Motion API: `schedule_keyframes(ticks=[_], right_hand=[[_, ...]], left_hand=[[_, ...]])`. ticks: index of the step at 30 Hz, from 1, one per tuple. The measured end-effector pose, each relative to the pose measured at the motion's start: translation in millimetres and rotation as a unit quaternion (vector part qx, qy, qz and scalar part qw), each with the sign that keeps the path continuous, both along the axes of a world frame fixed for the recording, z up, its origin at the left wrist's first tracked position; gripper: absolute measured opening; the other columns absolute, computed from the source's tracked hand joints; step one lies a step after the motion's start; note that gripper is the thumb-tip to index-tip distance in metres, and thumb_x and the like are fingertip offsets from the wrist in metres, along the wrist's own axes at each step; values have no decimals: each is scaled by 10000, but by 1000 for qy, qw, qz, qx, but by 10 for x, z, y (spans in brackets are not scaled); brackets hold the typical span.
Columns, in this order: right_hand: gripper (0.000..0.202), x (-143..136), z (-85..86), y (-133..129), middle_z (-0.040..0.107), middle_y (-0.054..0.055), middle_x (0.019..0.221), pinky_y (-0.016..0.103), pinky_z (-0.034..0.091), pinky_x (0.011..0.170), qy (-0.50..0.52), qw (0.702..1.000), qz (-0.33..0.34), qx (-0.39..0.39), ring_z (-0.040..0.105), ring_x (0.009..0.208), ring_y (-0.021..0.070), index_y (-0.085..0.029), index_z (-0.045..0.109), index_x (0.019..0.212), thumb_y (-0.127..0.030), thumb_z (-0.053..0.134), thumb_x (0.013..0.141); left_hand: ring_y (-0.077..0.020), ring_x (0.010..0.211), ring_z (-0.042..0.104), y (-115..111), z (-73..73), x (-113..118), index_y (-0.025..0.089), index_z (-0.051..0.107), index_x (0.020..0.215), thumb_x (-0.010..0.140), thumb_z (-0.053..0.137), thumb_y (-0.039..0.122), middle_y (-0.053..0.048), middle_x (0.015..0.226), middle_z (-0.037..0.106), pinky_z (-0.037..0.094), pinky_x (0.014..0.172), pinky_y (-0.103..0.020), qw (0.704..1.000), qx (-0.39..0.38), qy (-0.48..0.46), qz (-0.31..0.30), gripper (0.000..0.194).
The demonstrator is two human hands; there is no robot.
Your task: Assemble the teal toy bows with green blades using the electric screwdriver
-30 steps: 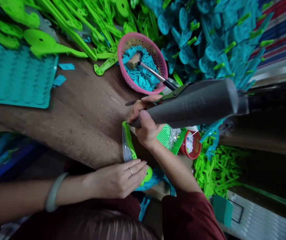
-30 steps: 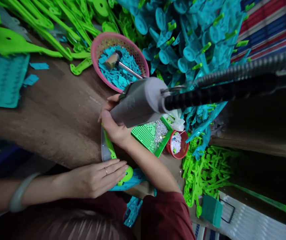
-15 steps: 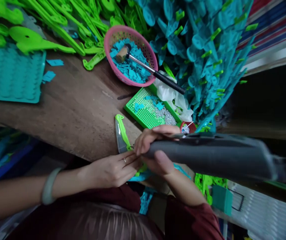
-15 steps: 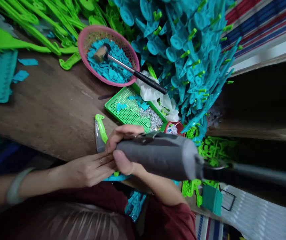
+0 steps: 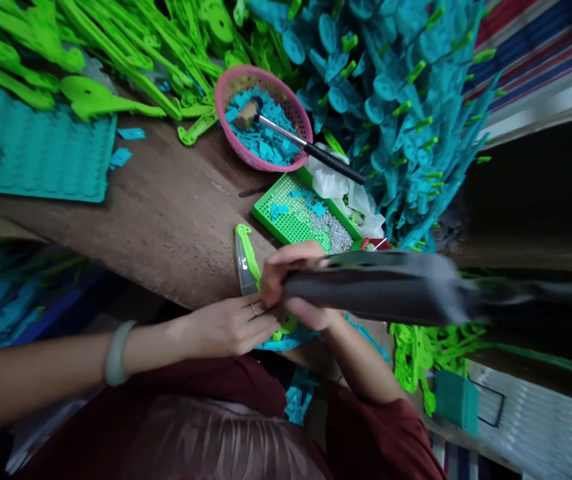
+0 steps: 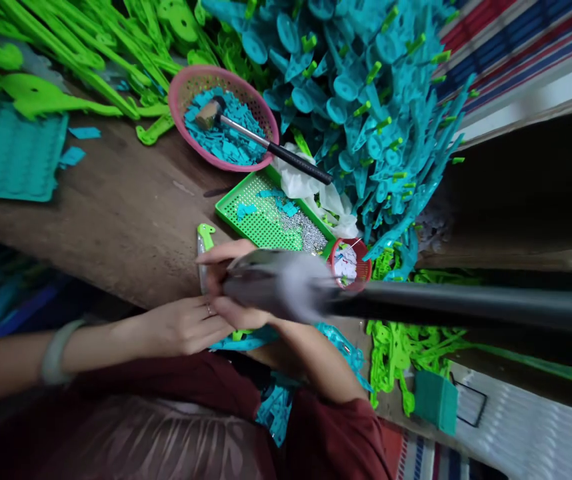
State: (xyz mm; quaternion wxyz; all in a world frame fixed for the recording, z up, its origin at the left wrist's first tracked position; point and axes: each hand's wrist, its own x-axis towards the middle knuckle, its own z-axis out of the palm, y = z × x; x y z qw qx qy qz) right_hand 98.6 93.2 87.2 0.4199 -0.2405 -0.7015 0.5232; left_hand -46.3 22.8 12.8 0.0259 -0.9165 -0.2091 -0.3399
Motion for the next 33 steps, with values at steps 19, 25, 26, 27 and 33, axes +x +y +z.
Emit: schedule_keyframes(ticks=[19, 25, 26, 27, 33], right_hand=[[305, 1478, 471, -623, 388, -106, 510, 233, 414, 400, 182, 920, -348, -7, 397, 386, 89, -251, 506, 786, -550, 568, 775], [315, 1808, 337, -742, 565, -91, 553, 245, 482, 493, 103, 930, -349, 53, 543, 458, 110, -232, 573, 945, -492, 690, 814], [338, 1930, 268, -724, 585, -88, 572, 245, 490, 515, 66, 929, -359, 56, 562, 486, 112, -229, 576, 986, -490, 704, 815], [356, 2058, 203, -721, 612, -77, 614, 249, 506, 550, 29, 928, -367, 62, 585, 533, 116, -226, 577, 1021, -485, 712, 817], [332, 2737, -72, -1200, 623, 109, 1151, 429, 534, 891, -252, 835, -428, 235, 591, 1045, 232, -208, 584, 1238, -162, 531, 914]], left_hand=[[-234, 1179, 662, 228, 805, 885, 122, 578, 1305, 1012, 544, 398, -128, 1289, 681, 547, 1007, -380, 960, -262, -72, -73, 405], [-350, 1215, 619, 19, 473, 1238, 114, 491, 1393, 889, 682, 538, -213, 1379, 574, 529, 1006, -496, 958, -240, 142, -70, 686], [-379, 1264, 582, -27, 387, 1211, 102, 490, 1400, 877, 698, 536, -233, 1402, 555, 508, 1036, -528, 961, -208, 166, -71, 711], [-403, 1303, 545, -64, 310, 1181, 88, 495, 1399, 875, 704, 530, -250, 1415, 543, 489, 1058, -554, 964, -180, 180, -73, 717], [-363, 1305, 544, -106, 124, 956, 85, 440, 1447, 964, 596, 482, -222, 1363, 598, 497, 1074, -542, 977, -143, 140, -76, 644]])
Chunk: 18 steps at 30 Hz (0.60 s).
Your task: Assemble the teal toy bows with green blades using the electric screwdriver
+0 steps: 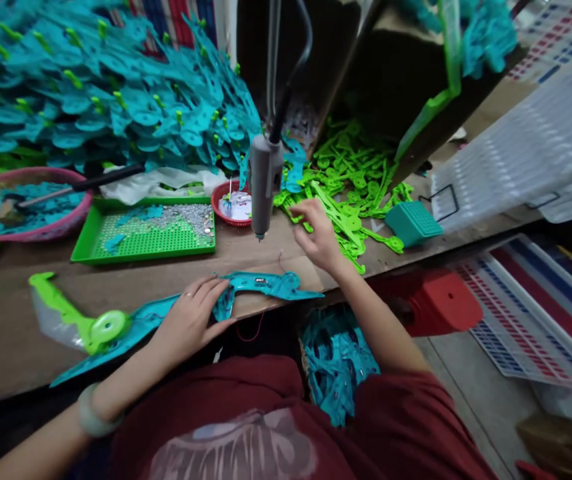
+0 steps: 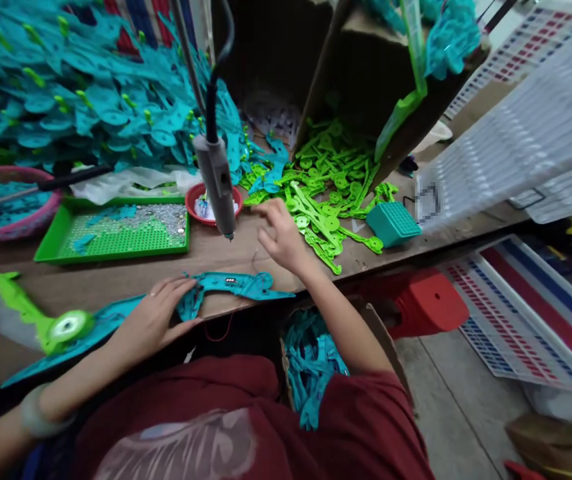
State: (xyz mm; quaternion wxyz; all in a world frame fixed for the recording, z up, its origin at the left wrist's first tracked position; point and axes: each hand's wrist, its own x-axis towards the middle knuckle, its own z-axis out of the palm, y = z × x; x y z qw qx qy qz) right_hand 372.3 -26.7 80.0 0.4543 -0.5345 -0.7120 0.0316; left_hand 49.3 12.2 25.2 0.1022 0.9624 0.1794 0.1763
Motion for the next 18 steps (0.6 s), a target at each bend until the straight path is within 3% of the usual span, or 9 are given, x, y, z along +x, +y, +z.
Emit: schedule_keyframes(ticks=[2, 4, 7, 9, 11, 12, 13, 15, 18], right_hand=[[399, 97, -103, -159, 596, 150, 1252, 485, 493, 953, -186, 981, 26, -47, 530, 1130, 273, -197, 614, 1243, -58, 494, 889], [372, 116, -191, -201, 560, 170, 1372, 495, 468, 975, -317, 934, 110, -119, 481, 1202, 296, -192, 630, 1239, -59, 488, 921], [184, 112, -196, -149, 634, 174, 1280, 450, 462, 936, -342, 891, 214, -209, 492, 1182, 287, -159, 674, 1030, -169, 493, 994], [196, 133, -86, -179, 695, 143, 1051, 416, 458, 908, -238, 909, 224, -258, 545, 1055, 251, -153, 658, 901, -208, 500, 1005], [170, 118, 67, -318, 692, 87, 900, 367, 474, 851, -26, 930, 197, -309, 589, 904, 200, -159, 640, 896, -238, 527, 996], [149, 75, 137, -412, 685, 58, 850, 338, 486, 799, 112, 920, 182, -329, 604, 821, 175, -164, 627, 908, -262, 546, 985], [140, 2, 192, -507, 672, 27, 786, 304, 492, 724, 256, 885, 172, -348, 608, 731, 152, -171, 607, 904, -289, 566, 968], [156, -211, 250, -651, 587, -44, 610, 255, 470, 578, 497, 774, 169, -355, 545, 540, 116, -187, 564, 850, -321, 612, 913], [176, -533, 239, -707, 456, -101, 480, 211, 428, 469, 653, 630, 195, -373, 405, 412, 79, -199, 534, 774, -302, 668, 828]], left_hand=[[-355, 1311, 549, 21, -25, -82, 118, 414, 1473, 958, 604, 492, -204, 1357, 609, 510, 1066, -532, 1000, -1, -21, 0, 665], [-356, 1331, 541, 52, -61, -151, 136, 391, 1495, 943, 634, 487, -201, 1362, 608, 512, 1069, -526, 999, 2, -32, -8, 698], [-354, 1342, 541, 114, -108, -253, 142, 372, 1515, 932, 662, 456, -197, 1363, 611, 513, 1077, -512, 999, 11, -34, -23, 723], [-365, 1356, 532, 151, -93, -325, 155, 374, 1524, 931, 657, 463, -197, 1401, 590, 513, 1077, -522, 999, 16, -31, -37, 726], [-382, 1378, 511, 162, -15, -357, 174, 384, 1529, 940, 634, 457, -200, 1471, 534, 514, 1071, -543, 999, 10, -33, -42, 700], [-381, 1379, 510, 151, 54, -337, 182, 385, 1533, 944, 624, 437, -202, 1499, 504, 523, 1059, -538, 999, 2, -41, -35, 685], [-365, 1358, 531, 129, 143, -284, 188, 373, 1543, 947, 621, 401, -200, 1504, 495, 542, 1038, -511, 998, -6, -58, -25, 680], [-302, 1273, 596, 67, 377, -68, 212, 336, 1567, 930, 660, 312, -179, 1447, 534, 575, 983, -416, 993, -6, -112, -23, 721], [-185, 1088, 677, 21, 783, 437, 267, 465, 1482, 930, 646, 130, -88, 1243, 652, 572, 917, -274, 978, -37, -178, -98, 596]])
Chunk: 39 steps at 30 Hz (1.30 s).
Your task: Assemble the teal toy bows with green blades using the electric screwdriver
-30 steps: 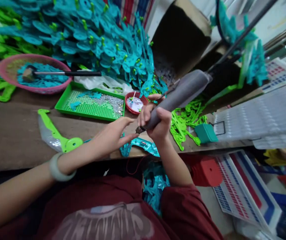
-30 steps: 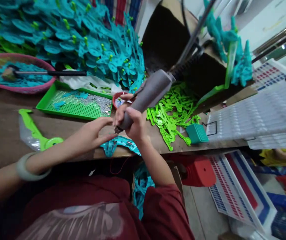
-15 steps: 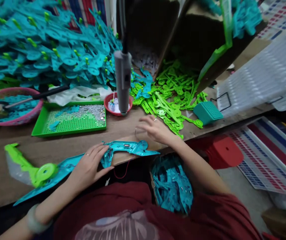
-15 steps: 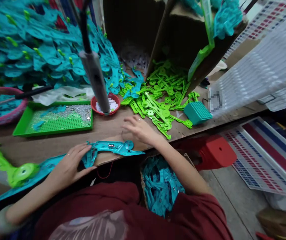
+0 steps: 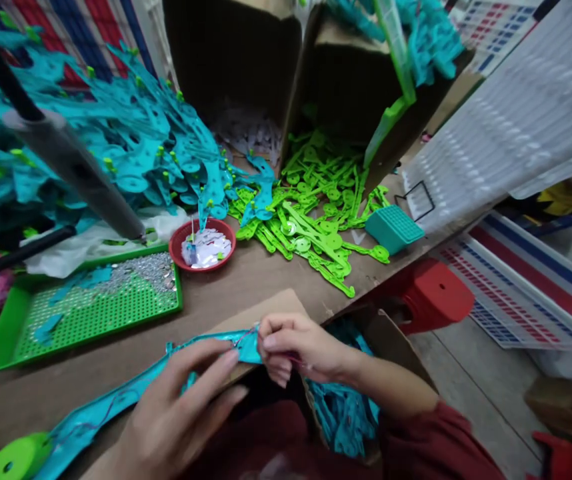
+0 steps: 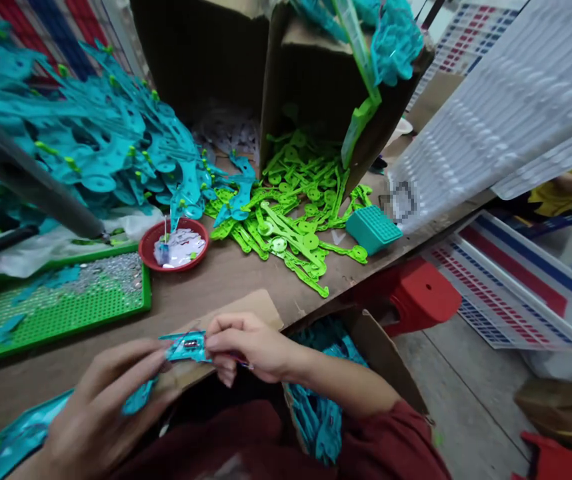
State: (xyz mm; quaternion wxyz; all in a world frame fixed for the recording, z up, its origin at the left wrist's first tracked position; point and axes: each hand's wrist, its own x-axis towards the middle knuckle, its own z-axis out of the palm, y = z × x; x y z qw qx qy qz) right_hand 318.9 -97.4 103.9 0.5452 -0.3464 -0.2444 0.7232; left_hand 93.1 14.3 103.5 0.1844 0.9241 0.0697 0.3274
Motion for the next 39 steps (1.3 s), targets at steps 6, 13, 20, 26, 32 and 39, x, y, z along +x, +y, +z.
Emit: schedule_keyframes(ticks=[6, 13, 20, 26, 32, 39], right_hand=[[137, -24, -72, 46, 541, -70, 589, 199, 443, 498, -98, 991, -87, 4, 481, 495, 76, -186, 622, 831, -305, 690, 820], [224, -28, -112, 35, 659, -30, 743, 205, 438, 540, -151, 950, -262, 75, 554, 557, 72, -195, 716, 947, -351, 783, 800], [274, 122, -232, -143, 645, -42, 707, 201, 466, 608, -46, 870, -491, 35, 568, 622, 77, -191, 686, 802, -360, 873, 695], [100, 20, -234, -363, 699, -8, 852, 275, 513, 837, -219, 765, -592, 123, 646, 822, 120, -214, 697, 880, -306, 737, 884], [171, 103, -443, -597, 695, 9, 839, 290, 511, 818, -314, 795, -516, 47, 660, 813, 149, -220, 736, 1033, -337, 676, 925], [289, 636, -410, 101, 637, -14, 749, 327, 531, 764, -300, 767, -568, 15, 640, 720, 158, -177, 637, 942, -419, 691, 795]], left_hand=[[-100, 705, 679, 148, 362, 604, 238, 729, 968, 970, 620, 195, 17, 800, 707, 534, 650, -174, 945, -309, 78, -71, 117], [-118, 675, 654, -80, 25, 855, 224, 577, 933, 978, 570, 261, 29, 744, 650, 533, 633, -215, 852, -516, 18, -82, 59], [-145, 827, 631, -38, 43, 1476, 211, 519, 1005, 985, 457, 227, -40, 937, 645, 532, 774, -280, 987, -120, 47, -97, 67], [-254, 1143, 614, 544, 87, 2679, 144, 589, 1225, 1015, 520, 299, -139, 1251, 618, 531, 963, -457, 978, -62, 147, 131, 269], [-215, 1006, 656, 809, 151, 2828, 132, 641, 1144, 984, 610, 338, -92, 1126, 668, 571, 869, -412, 962, -6, 179, 207, 263], [-301, 952, 544, 727, 786, 1648, 158, 642, 962, 1009, 398, 202, -137, 936, 615, 459, 876, -456, 963, 153, 94, 200, 253]])
